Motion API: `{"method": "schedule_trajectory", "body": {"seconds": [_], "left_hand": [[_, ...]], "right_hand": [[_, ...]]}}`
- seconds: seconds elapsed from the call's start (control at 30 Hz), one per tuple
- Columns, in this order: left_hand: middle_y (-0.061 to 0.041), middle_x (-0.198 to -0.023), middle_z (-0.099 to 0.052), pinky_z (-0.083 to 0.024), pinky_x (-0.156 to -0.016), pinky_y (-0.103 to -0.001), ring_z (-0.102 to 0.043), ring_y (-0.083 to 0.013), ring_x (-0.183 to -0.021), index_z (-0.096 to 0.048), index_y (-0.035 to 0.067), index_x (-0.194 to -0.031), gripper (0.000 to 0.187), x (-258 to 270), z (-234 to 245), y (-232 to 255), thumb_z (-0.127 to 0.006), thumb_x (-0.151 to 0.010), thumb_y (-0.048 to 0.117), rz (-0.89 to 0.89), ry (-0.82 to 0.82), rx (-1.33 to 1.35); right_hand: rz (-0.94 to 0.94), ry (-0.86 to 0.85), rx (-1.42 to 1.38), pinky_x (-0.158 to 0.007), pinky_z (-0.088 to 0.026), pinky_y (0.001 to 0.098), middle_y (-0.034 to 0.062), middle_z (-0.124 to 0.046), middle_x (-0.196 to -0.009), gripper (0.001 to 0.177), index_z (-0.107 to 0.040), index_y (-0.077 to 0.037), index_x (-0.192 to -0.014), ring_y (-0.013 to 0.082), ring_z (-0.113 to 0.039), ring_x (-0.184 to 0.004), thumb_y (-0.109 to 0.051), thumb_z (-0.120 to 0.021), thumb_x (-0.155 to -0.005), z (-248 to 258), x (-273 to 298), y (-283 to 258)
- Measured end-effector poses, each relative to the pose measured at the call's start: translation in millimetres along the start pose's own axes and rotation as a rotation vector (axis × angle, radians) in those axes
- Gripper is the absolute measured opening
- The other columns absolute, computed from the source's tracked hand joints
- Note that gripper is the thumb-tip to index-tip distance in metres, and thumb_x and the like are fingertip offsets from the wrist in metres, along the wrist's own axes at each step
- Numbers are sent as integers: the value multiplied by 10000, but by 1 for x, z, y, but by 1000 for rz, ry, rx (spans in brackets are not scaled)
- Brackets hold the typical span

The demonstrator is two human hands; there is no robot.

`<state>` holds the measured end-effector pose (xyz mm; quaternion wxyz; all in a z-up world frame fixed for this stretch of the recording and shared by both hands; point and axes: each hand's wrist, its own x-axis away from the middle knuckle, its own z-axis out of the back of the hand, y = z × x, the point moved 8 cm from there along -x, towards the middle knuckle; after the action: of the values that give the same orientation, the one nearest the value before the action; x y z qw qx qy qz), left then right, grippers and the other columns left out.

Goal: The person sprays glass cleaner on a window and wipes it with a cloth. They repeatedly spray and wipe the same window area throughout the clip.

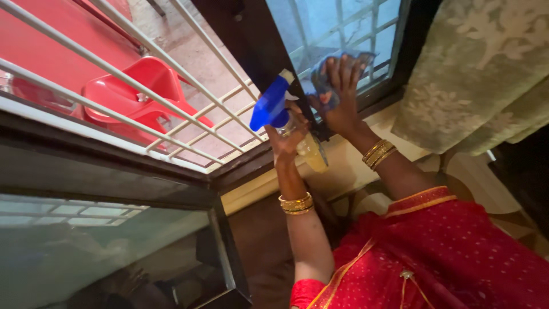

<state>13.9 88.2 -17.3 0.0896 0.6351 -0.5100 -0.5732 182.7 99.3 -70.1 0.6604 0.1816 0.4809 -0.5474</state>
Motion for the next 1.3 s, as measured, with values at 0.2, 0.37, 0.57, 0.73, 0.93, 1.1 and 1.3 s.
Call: {"method": "schedule_trajectory", "body": {"seconds": [0.2, 0.37, 0.57, 0.73, 0.93, 1.1, 1.3], "left_hand": [[-96, -1030, -661, -581, -640, -318, -685, -190, -783, -574, -5, -1235, 576, 1, -1, 4, -765, -695, -70, 69, 29, -34], [-92, -906, -674, -536, -624, -286, -669, -167, -728, -608, -1, -1178, 491, 0, -7, 12, -753, -712, 48, 125, 28, -74], [-86, -798, -670, -531, -577, -284, -664, -173, -653, -628, 3, -1088, 420, -3, -10, 14, -753, -693, 72, 135, 64, -171], [-85, -804, -685, -571, -573, -297, -686, -177, -646, -643, 11, -1102, 428, -8, -10, 13, -758, -696, 80, 85, 31, -156], [-84, -962, -676, -581, -551, -291, -695, -169, -697, -595, 33, -1165, 492, -6, -4, 6, -734, -694, 19, 91, 53, -148], [-85, -962, -674, -581, -579, -300, -690, -178, -720, -618, 13, -1141, 440, -5, -6, 6, -720, -714, -13, 68, 16, -113], [-88, -1025, -663, -577, -688, -291, -691, -168, -823, -612, -3, -1187, 523, -2, -5, 13, -749, -686, -58, 99, 49, -166]], "right_hand": [[457, -217, 233, -1247, -163, 675, 57, -173, -1720, 651, -461, -266, -1543, 328, -148, -1595, -459, -719, -977, -2, 40, 21], [457, -100, 483, -1304, -136, 665, 139, -212, -1670, 864, -307, -267, -1627, 331, -170, -1524, -310, -837, -946, 33, 6, 39], [-229, 183, -282, -1312, -185, 605, 170, -240, -1713, 912, -207, -87, -1680, 329, -151, -1605, -384, -804, -1058, 76, -65, 38], [165, 79, -5, -1293, -113, 576, 201, -225, -1667, 837, -283, -138, -1640, 388, 25, -1575, -351, -781, -1002, 66, -96, -34], [-215, 318, -34, -1254, -156, 567, 197, -267, -1642, 744, -346, -187, -1627, 394, -107, -1548, -384, -740, -1027, 91, -99, 20], [187, 130, 103, -1227, -199, 562, 196, -303, -1620, 676, -410, -180, -1595, 410, -216, -1502, -396, -714, -1031, 79, -105, -28], [16, 239, 45, -1272, -225, 547, 221, -285, -1628, 701, -384, -24, -1573, 424, -255, -1525, -399, -704, -1073, 101, -120, 0]]}}
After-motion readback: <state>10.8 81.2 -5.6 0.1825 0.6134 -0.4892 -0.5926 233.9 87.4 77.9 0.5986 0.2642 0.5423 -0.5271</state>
